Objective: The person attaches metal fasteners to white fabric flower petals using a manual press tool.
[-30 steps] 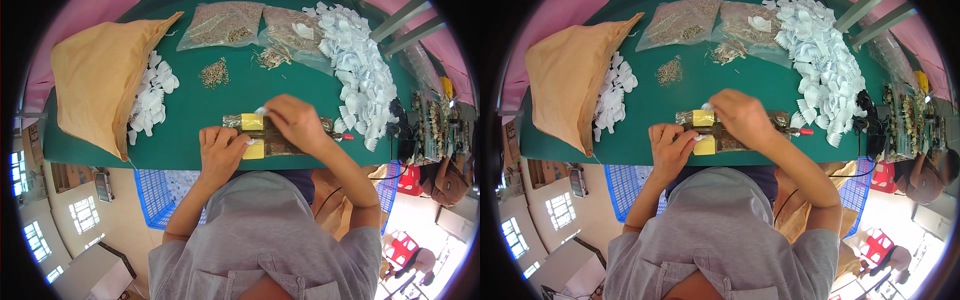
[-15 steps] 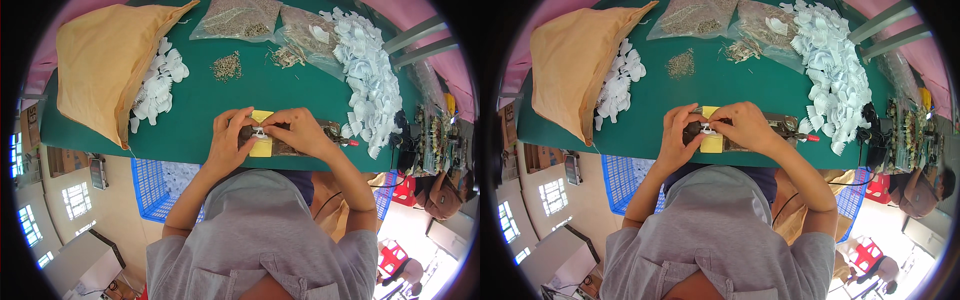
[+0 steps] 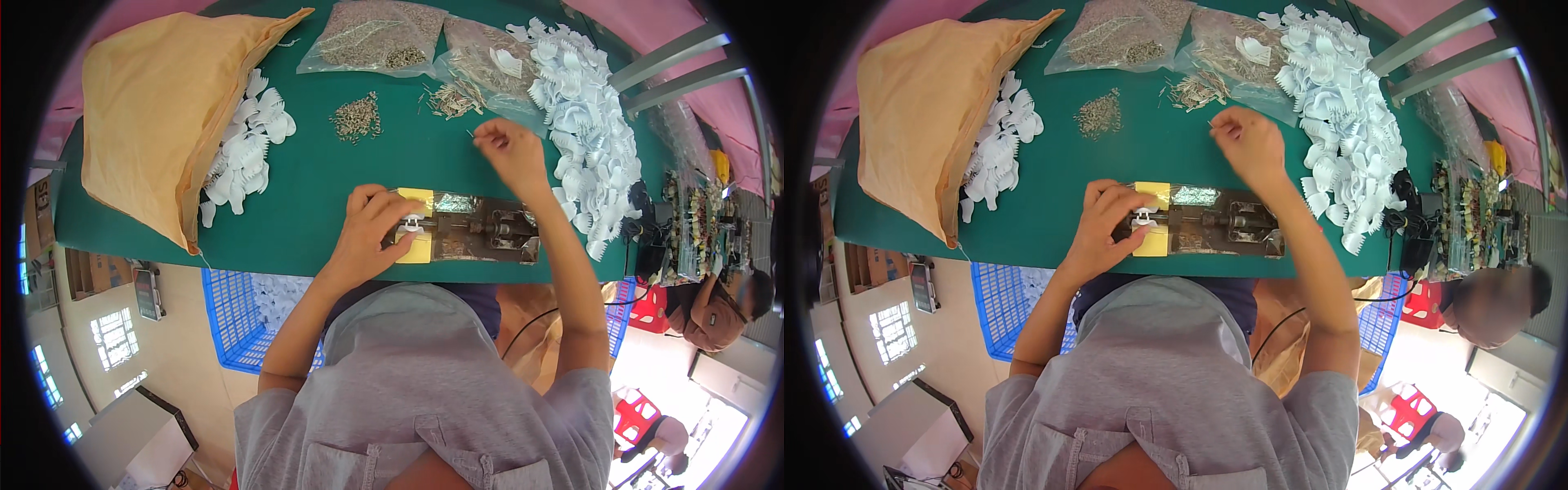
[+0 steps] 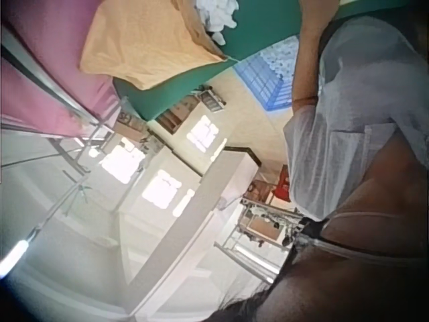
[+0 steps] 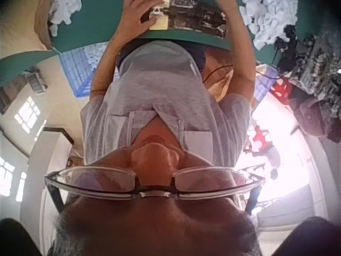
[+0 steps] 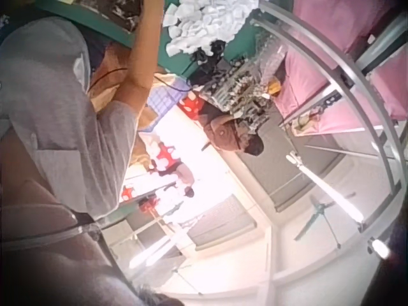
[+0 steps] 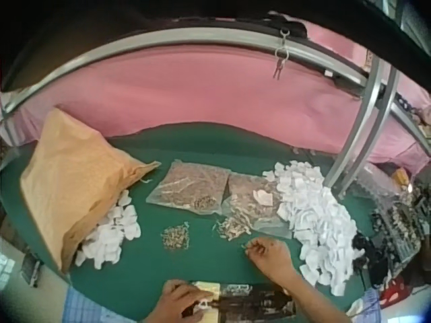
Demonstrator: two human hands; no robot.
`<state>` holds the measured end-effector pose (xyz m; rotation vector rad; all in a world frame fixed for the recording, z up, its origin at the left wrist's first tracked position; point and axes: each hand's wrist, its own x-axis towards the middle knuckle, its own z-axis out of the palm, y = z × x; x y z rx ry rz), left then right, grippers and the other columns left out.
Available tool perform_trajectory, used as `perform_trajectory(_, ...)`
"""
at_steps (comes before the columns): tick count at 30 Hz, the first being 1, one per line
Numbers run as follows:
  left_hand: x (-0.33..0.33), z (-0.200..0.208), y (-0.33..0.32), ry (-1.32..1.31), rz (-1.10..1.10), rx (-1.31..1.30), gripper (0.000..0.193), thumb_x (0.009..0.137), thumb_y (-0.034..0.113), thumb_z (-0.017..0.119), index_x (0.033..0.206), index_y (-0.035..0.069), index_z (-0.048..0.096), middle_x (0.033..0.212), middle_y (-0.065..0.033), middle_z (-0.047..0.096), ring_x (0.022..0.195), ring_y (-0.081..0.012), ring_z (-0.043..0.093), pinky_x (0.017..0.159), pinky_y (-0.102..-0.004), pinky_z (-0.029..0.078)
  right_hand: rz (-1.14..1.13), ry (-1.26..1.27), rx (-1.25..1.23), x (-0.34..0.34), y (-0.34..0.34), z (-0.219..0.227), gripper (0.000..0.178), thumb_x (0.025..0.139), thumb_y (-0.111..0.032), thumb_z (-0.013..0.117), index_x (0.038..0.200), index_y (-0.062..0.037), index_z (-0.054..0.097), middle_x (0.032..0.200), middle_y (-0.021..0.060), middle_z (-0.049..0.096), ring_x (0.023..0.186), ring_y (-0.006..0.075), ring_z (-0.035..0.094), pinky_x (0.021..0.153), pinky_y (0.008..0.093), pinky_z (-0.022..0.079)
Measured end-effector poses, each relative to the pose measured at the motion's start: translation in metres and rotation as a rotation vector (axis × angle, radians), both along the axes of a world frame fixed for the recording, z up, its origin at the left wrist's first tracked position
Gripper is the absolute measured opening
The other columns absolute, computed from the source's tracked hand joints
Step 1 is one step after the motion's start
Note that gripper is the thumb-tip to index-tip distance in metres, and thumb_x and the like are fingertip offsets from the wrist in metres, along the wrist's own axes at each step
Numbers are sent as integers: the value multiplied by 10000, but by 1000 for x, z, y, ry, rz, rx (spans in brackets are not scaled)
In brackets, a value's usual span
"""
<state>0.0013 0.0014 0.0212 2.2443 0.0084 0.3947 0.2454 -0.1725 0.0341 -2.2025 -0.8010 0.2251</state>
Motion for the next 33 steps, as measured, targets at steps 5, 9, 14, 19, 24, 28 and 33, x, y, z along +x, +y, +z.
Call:
perform_trajectory(5, 4, -4, 8, 43, -52, -8, 351, 789, 121, 788, 1138, 111, 747, 1189, -60, 657, 1195, -311, 501, 999, -406, 468, -6, -18, -365, 24, 21, -5, 149, 880, -247, 761, 904, -100, 759, 899, 63, 774, 858, 247, 752, 777, 398, 588)
perform_trajectory(9, 8, 0, 6, 28, -69, -93, 330, 797, 121, 800, 1122, 94, 747, 1133, -53, 684, 1175, -289, 544, 967, -392, 486, 67, -103, -461, 23, 30, -12, 158, 875, -241, 742, 910, -87, 741, 905, 82, 770, 893, 292, 746, 807, 432, 583)
perform_trajectory(14, 9, -6, 5, 9, -43, -141, 312, 795, 156, 857, 1082, 86, 760, 1064, -41, 727, 1116, -266, 601, 949, -385, 495, 178, -136, -373, 17, 24, -15, 180, 861, -219, 759, 873, -48, 703, 899, 99, 758, 860, 279, 744, 799, 415, 580)
perform_trajectory(19, 9, -8, 5, -43, -18, -82, 313, 761, 170, 888, 1044, 91, 779, 1036, -19, 742, 1088, -255, 608, 939, -380, 495, 272, 258, 26, -50, 9, 39, 131, 865, -80, 784, 923, -15, 687, 825, 40, 706, 768, 96, 650, 757, 268, 539)
perform_trajectory(24, 8, -4, 9, -35, -21, -35, 324, 731, 147, 888, 1036, 94, 789, 1014, 0, 741, 1074, -244, 592, 917, -372, 493, 427, 28, 91, -93, -3, 44, 167, 835, -34, 792, 986, -50, 722, 868, 33, 731, 849, 182, 666, 761, 316, 544)
perform_trajectory(28, 8, -11, 9, 1, -15, -103, 324, 741, 214, 881, 1043, 141, 788, 1034, 36, 739, 1101, -241, 575, 982, -395, 439, 455, -132, 98, -104, -1, 40, 196, 799, -36, 804, 972, -76, 720, 851, 30, 729, 885, 243, 646, 775, 375, 524)
perform_trajectory(33, 8, -15, 7, -22, 13, -147, 301, 749, 183, 873, 1030, 136, 775, 1026, 34, 735, 1101, -243, 575, 985, -394, 439, 476, -240, 49, -104, 1, 41, 209, 790, -57, 821, 974, -75, 723, 860, 42, 726, 869, 249, 657, 758, 373, 535)
